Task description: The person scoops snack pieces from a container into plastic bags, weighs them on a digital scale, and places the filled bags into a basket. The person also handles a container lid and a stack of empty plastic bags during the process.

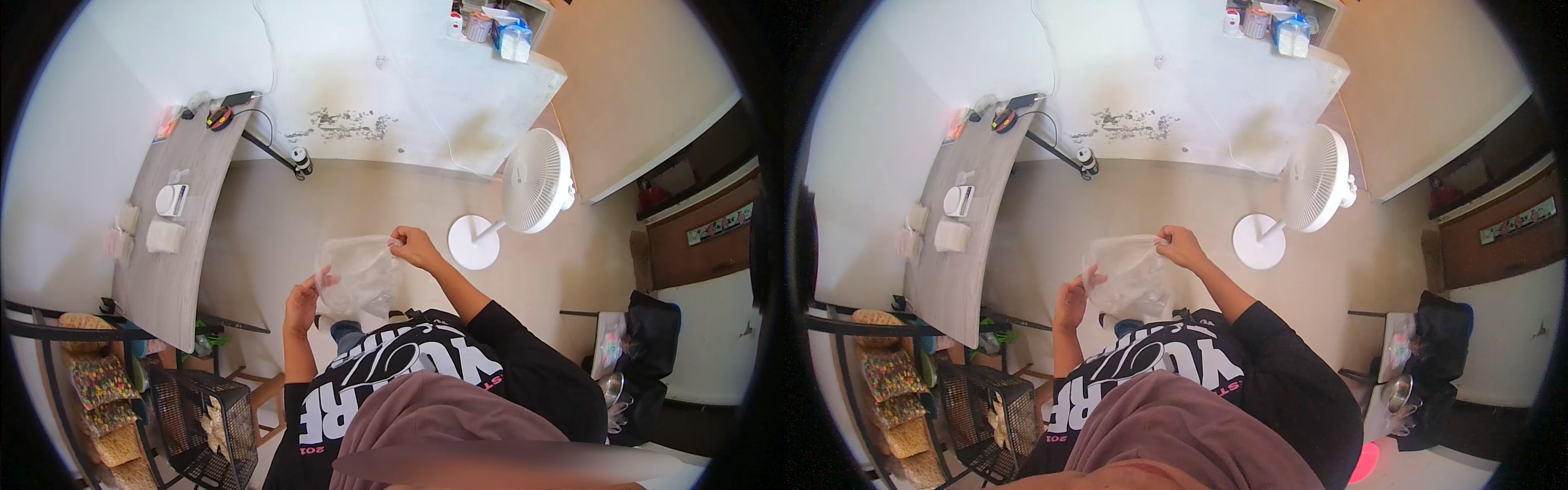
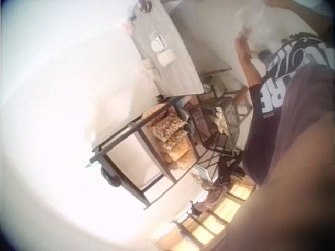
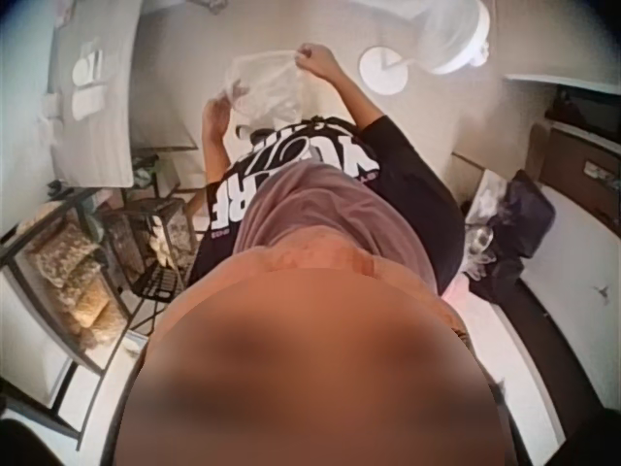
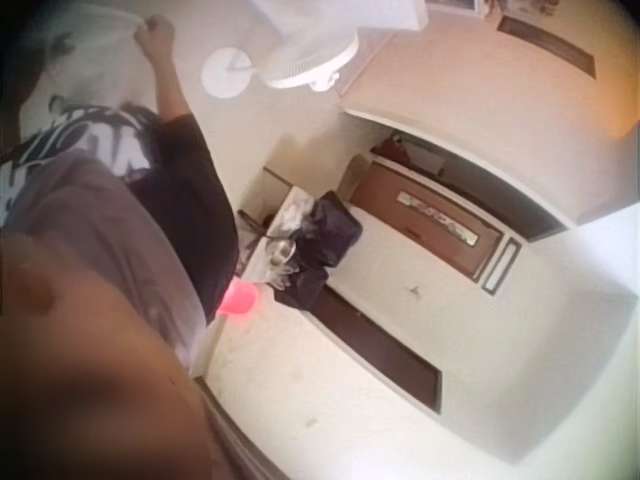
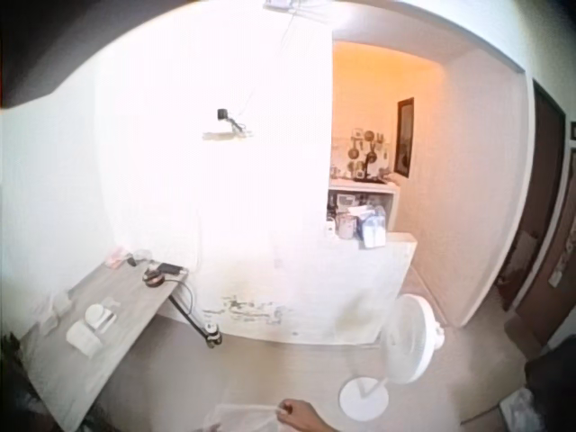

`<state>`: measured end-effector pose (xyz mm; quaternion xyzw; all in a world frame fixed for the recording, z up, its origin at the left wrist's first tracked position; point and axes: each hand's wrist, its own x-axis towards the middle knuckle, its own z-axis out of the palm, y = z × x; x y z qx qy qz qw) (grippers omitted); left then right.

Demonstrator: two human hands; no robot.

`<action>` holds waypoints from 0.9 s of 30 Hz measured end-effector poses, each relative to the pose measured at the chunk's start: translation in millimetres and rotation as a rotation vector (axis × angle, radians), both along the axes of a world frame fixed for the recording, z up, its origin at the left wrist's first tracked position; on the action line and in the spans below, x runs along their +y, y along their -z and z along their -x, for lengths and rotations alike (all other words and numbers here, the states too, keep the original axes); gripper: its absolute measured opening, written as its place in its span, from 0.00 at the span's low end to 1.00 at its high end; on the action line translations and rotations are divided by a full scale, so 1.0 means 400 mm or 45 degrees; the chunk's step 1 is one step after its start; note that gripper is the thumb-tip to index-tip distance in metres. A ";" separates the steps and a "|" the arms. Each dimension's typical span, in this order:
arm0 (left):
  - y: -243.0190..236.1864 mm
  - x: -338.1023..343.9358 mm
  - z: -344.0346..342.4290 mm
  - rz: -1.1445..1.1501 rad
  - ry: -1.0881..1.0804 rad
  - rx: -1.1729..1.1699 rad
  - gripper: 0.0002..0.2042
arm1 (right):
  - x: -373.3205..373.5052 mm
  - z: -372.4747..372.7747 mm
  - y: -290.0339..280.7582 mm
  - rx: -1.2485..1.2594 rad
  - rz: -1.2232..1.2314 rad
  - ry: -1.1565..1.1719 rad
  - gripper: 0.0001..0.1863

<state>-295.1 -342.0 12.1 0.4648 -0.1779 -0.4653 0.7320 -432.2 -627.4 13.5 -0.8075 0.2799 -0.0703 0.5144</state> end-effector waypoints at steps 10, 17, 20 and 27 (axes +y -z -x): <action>-0.018 -0.144 -0.020 -0.435 -0.042 -0.394 0.08 | -0.055 0.017 0.009 -0.036 -0.110 0.054 0.16; 0.002 -0.184 -0.036 -0.583 -0.481 -0.705 0.05 | -0.086 0.046 0.018 -0.120 -0.782 -0.109 0.21; 0.031 -0.160 -0.022 -0.697 -0.614 -0.853 0.06 | -0.076 0.031 0.045 -0.067 -0.666 -0.118 0.20; -0.006 -0.081 0.093 -0.968 -0.873 -1.278 0.04 | -0.024 -0.025 0.108 -0.033 0.045 -0.179 0.14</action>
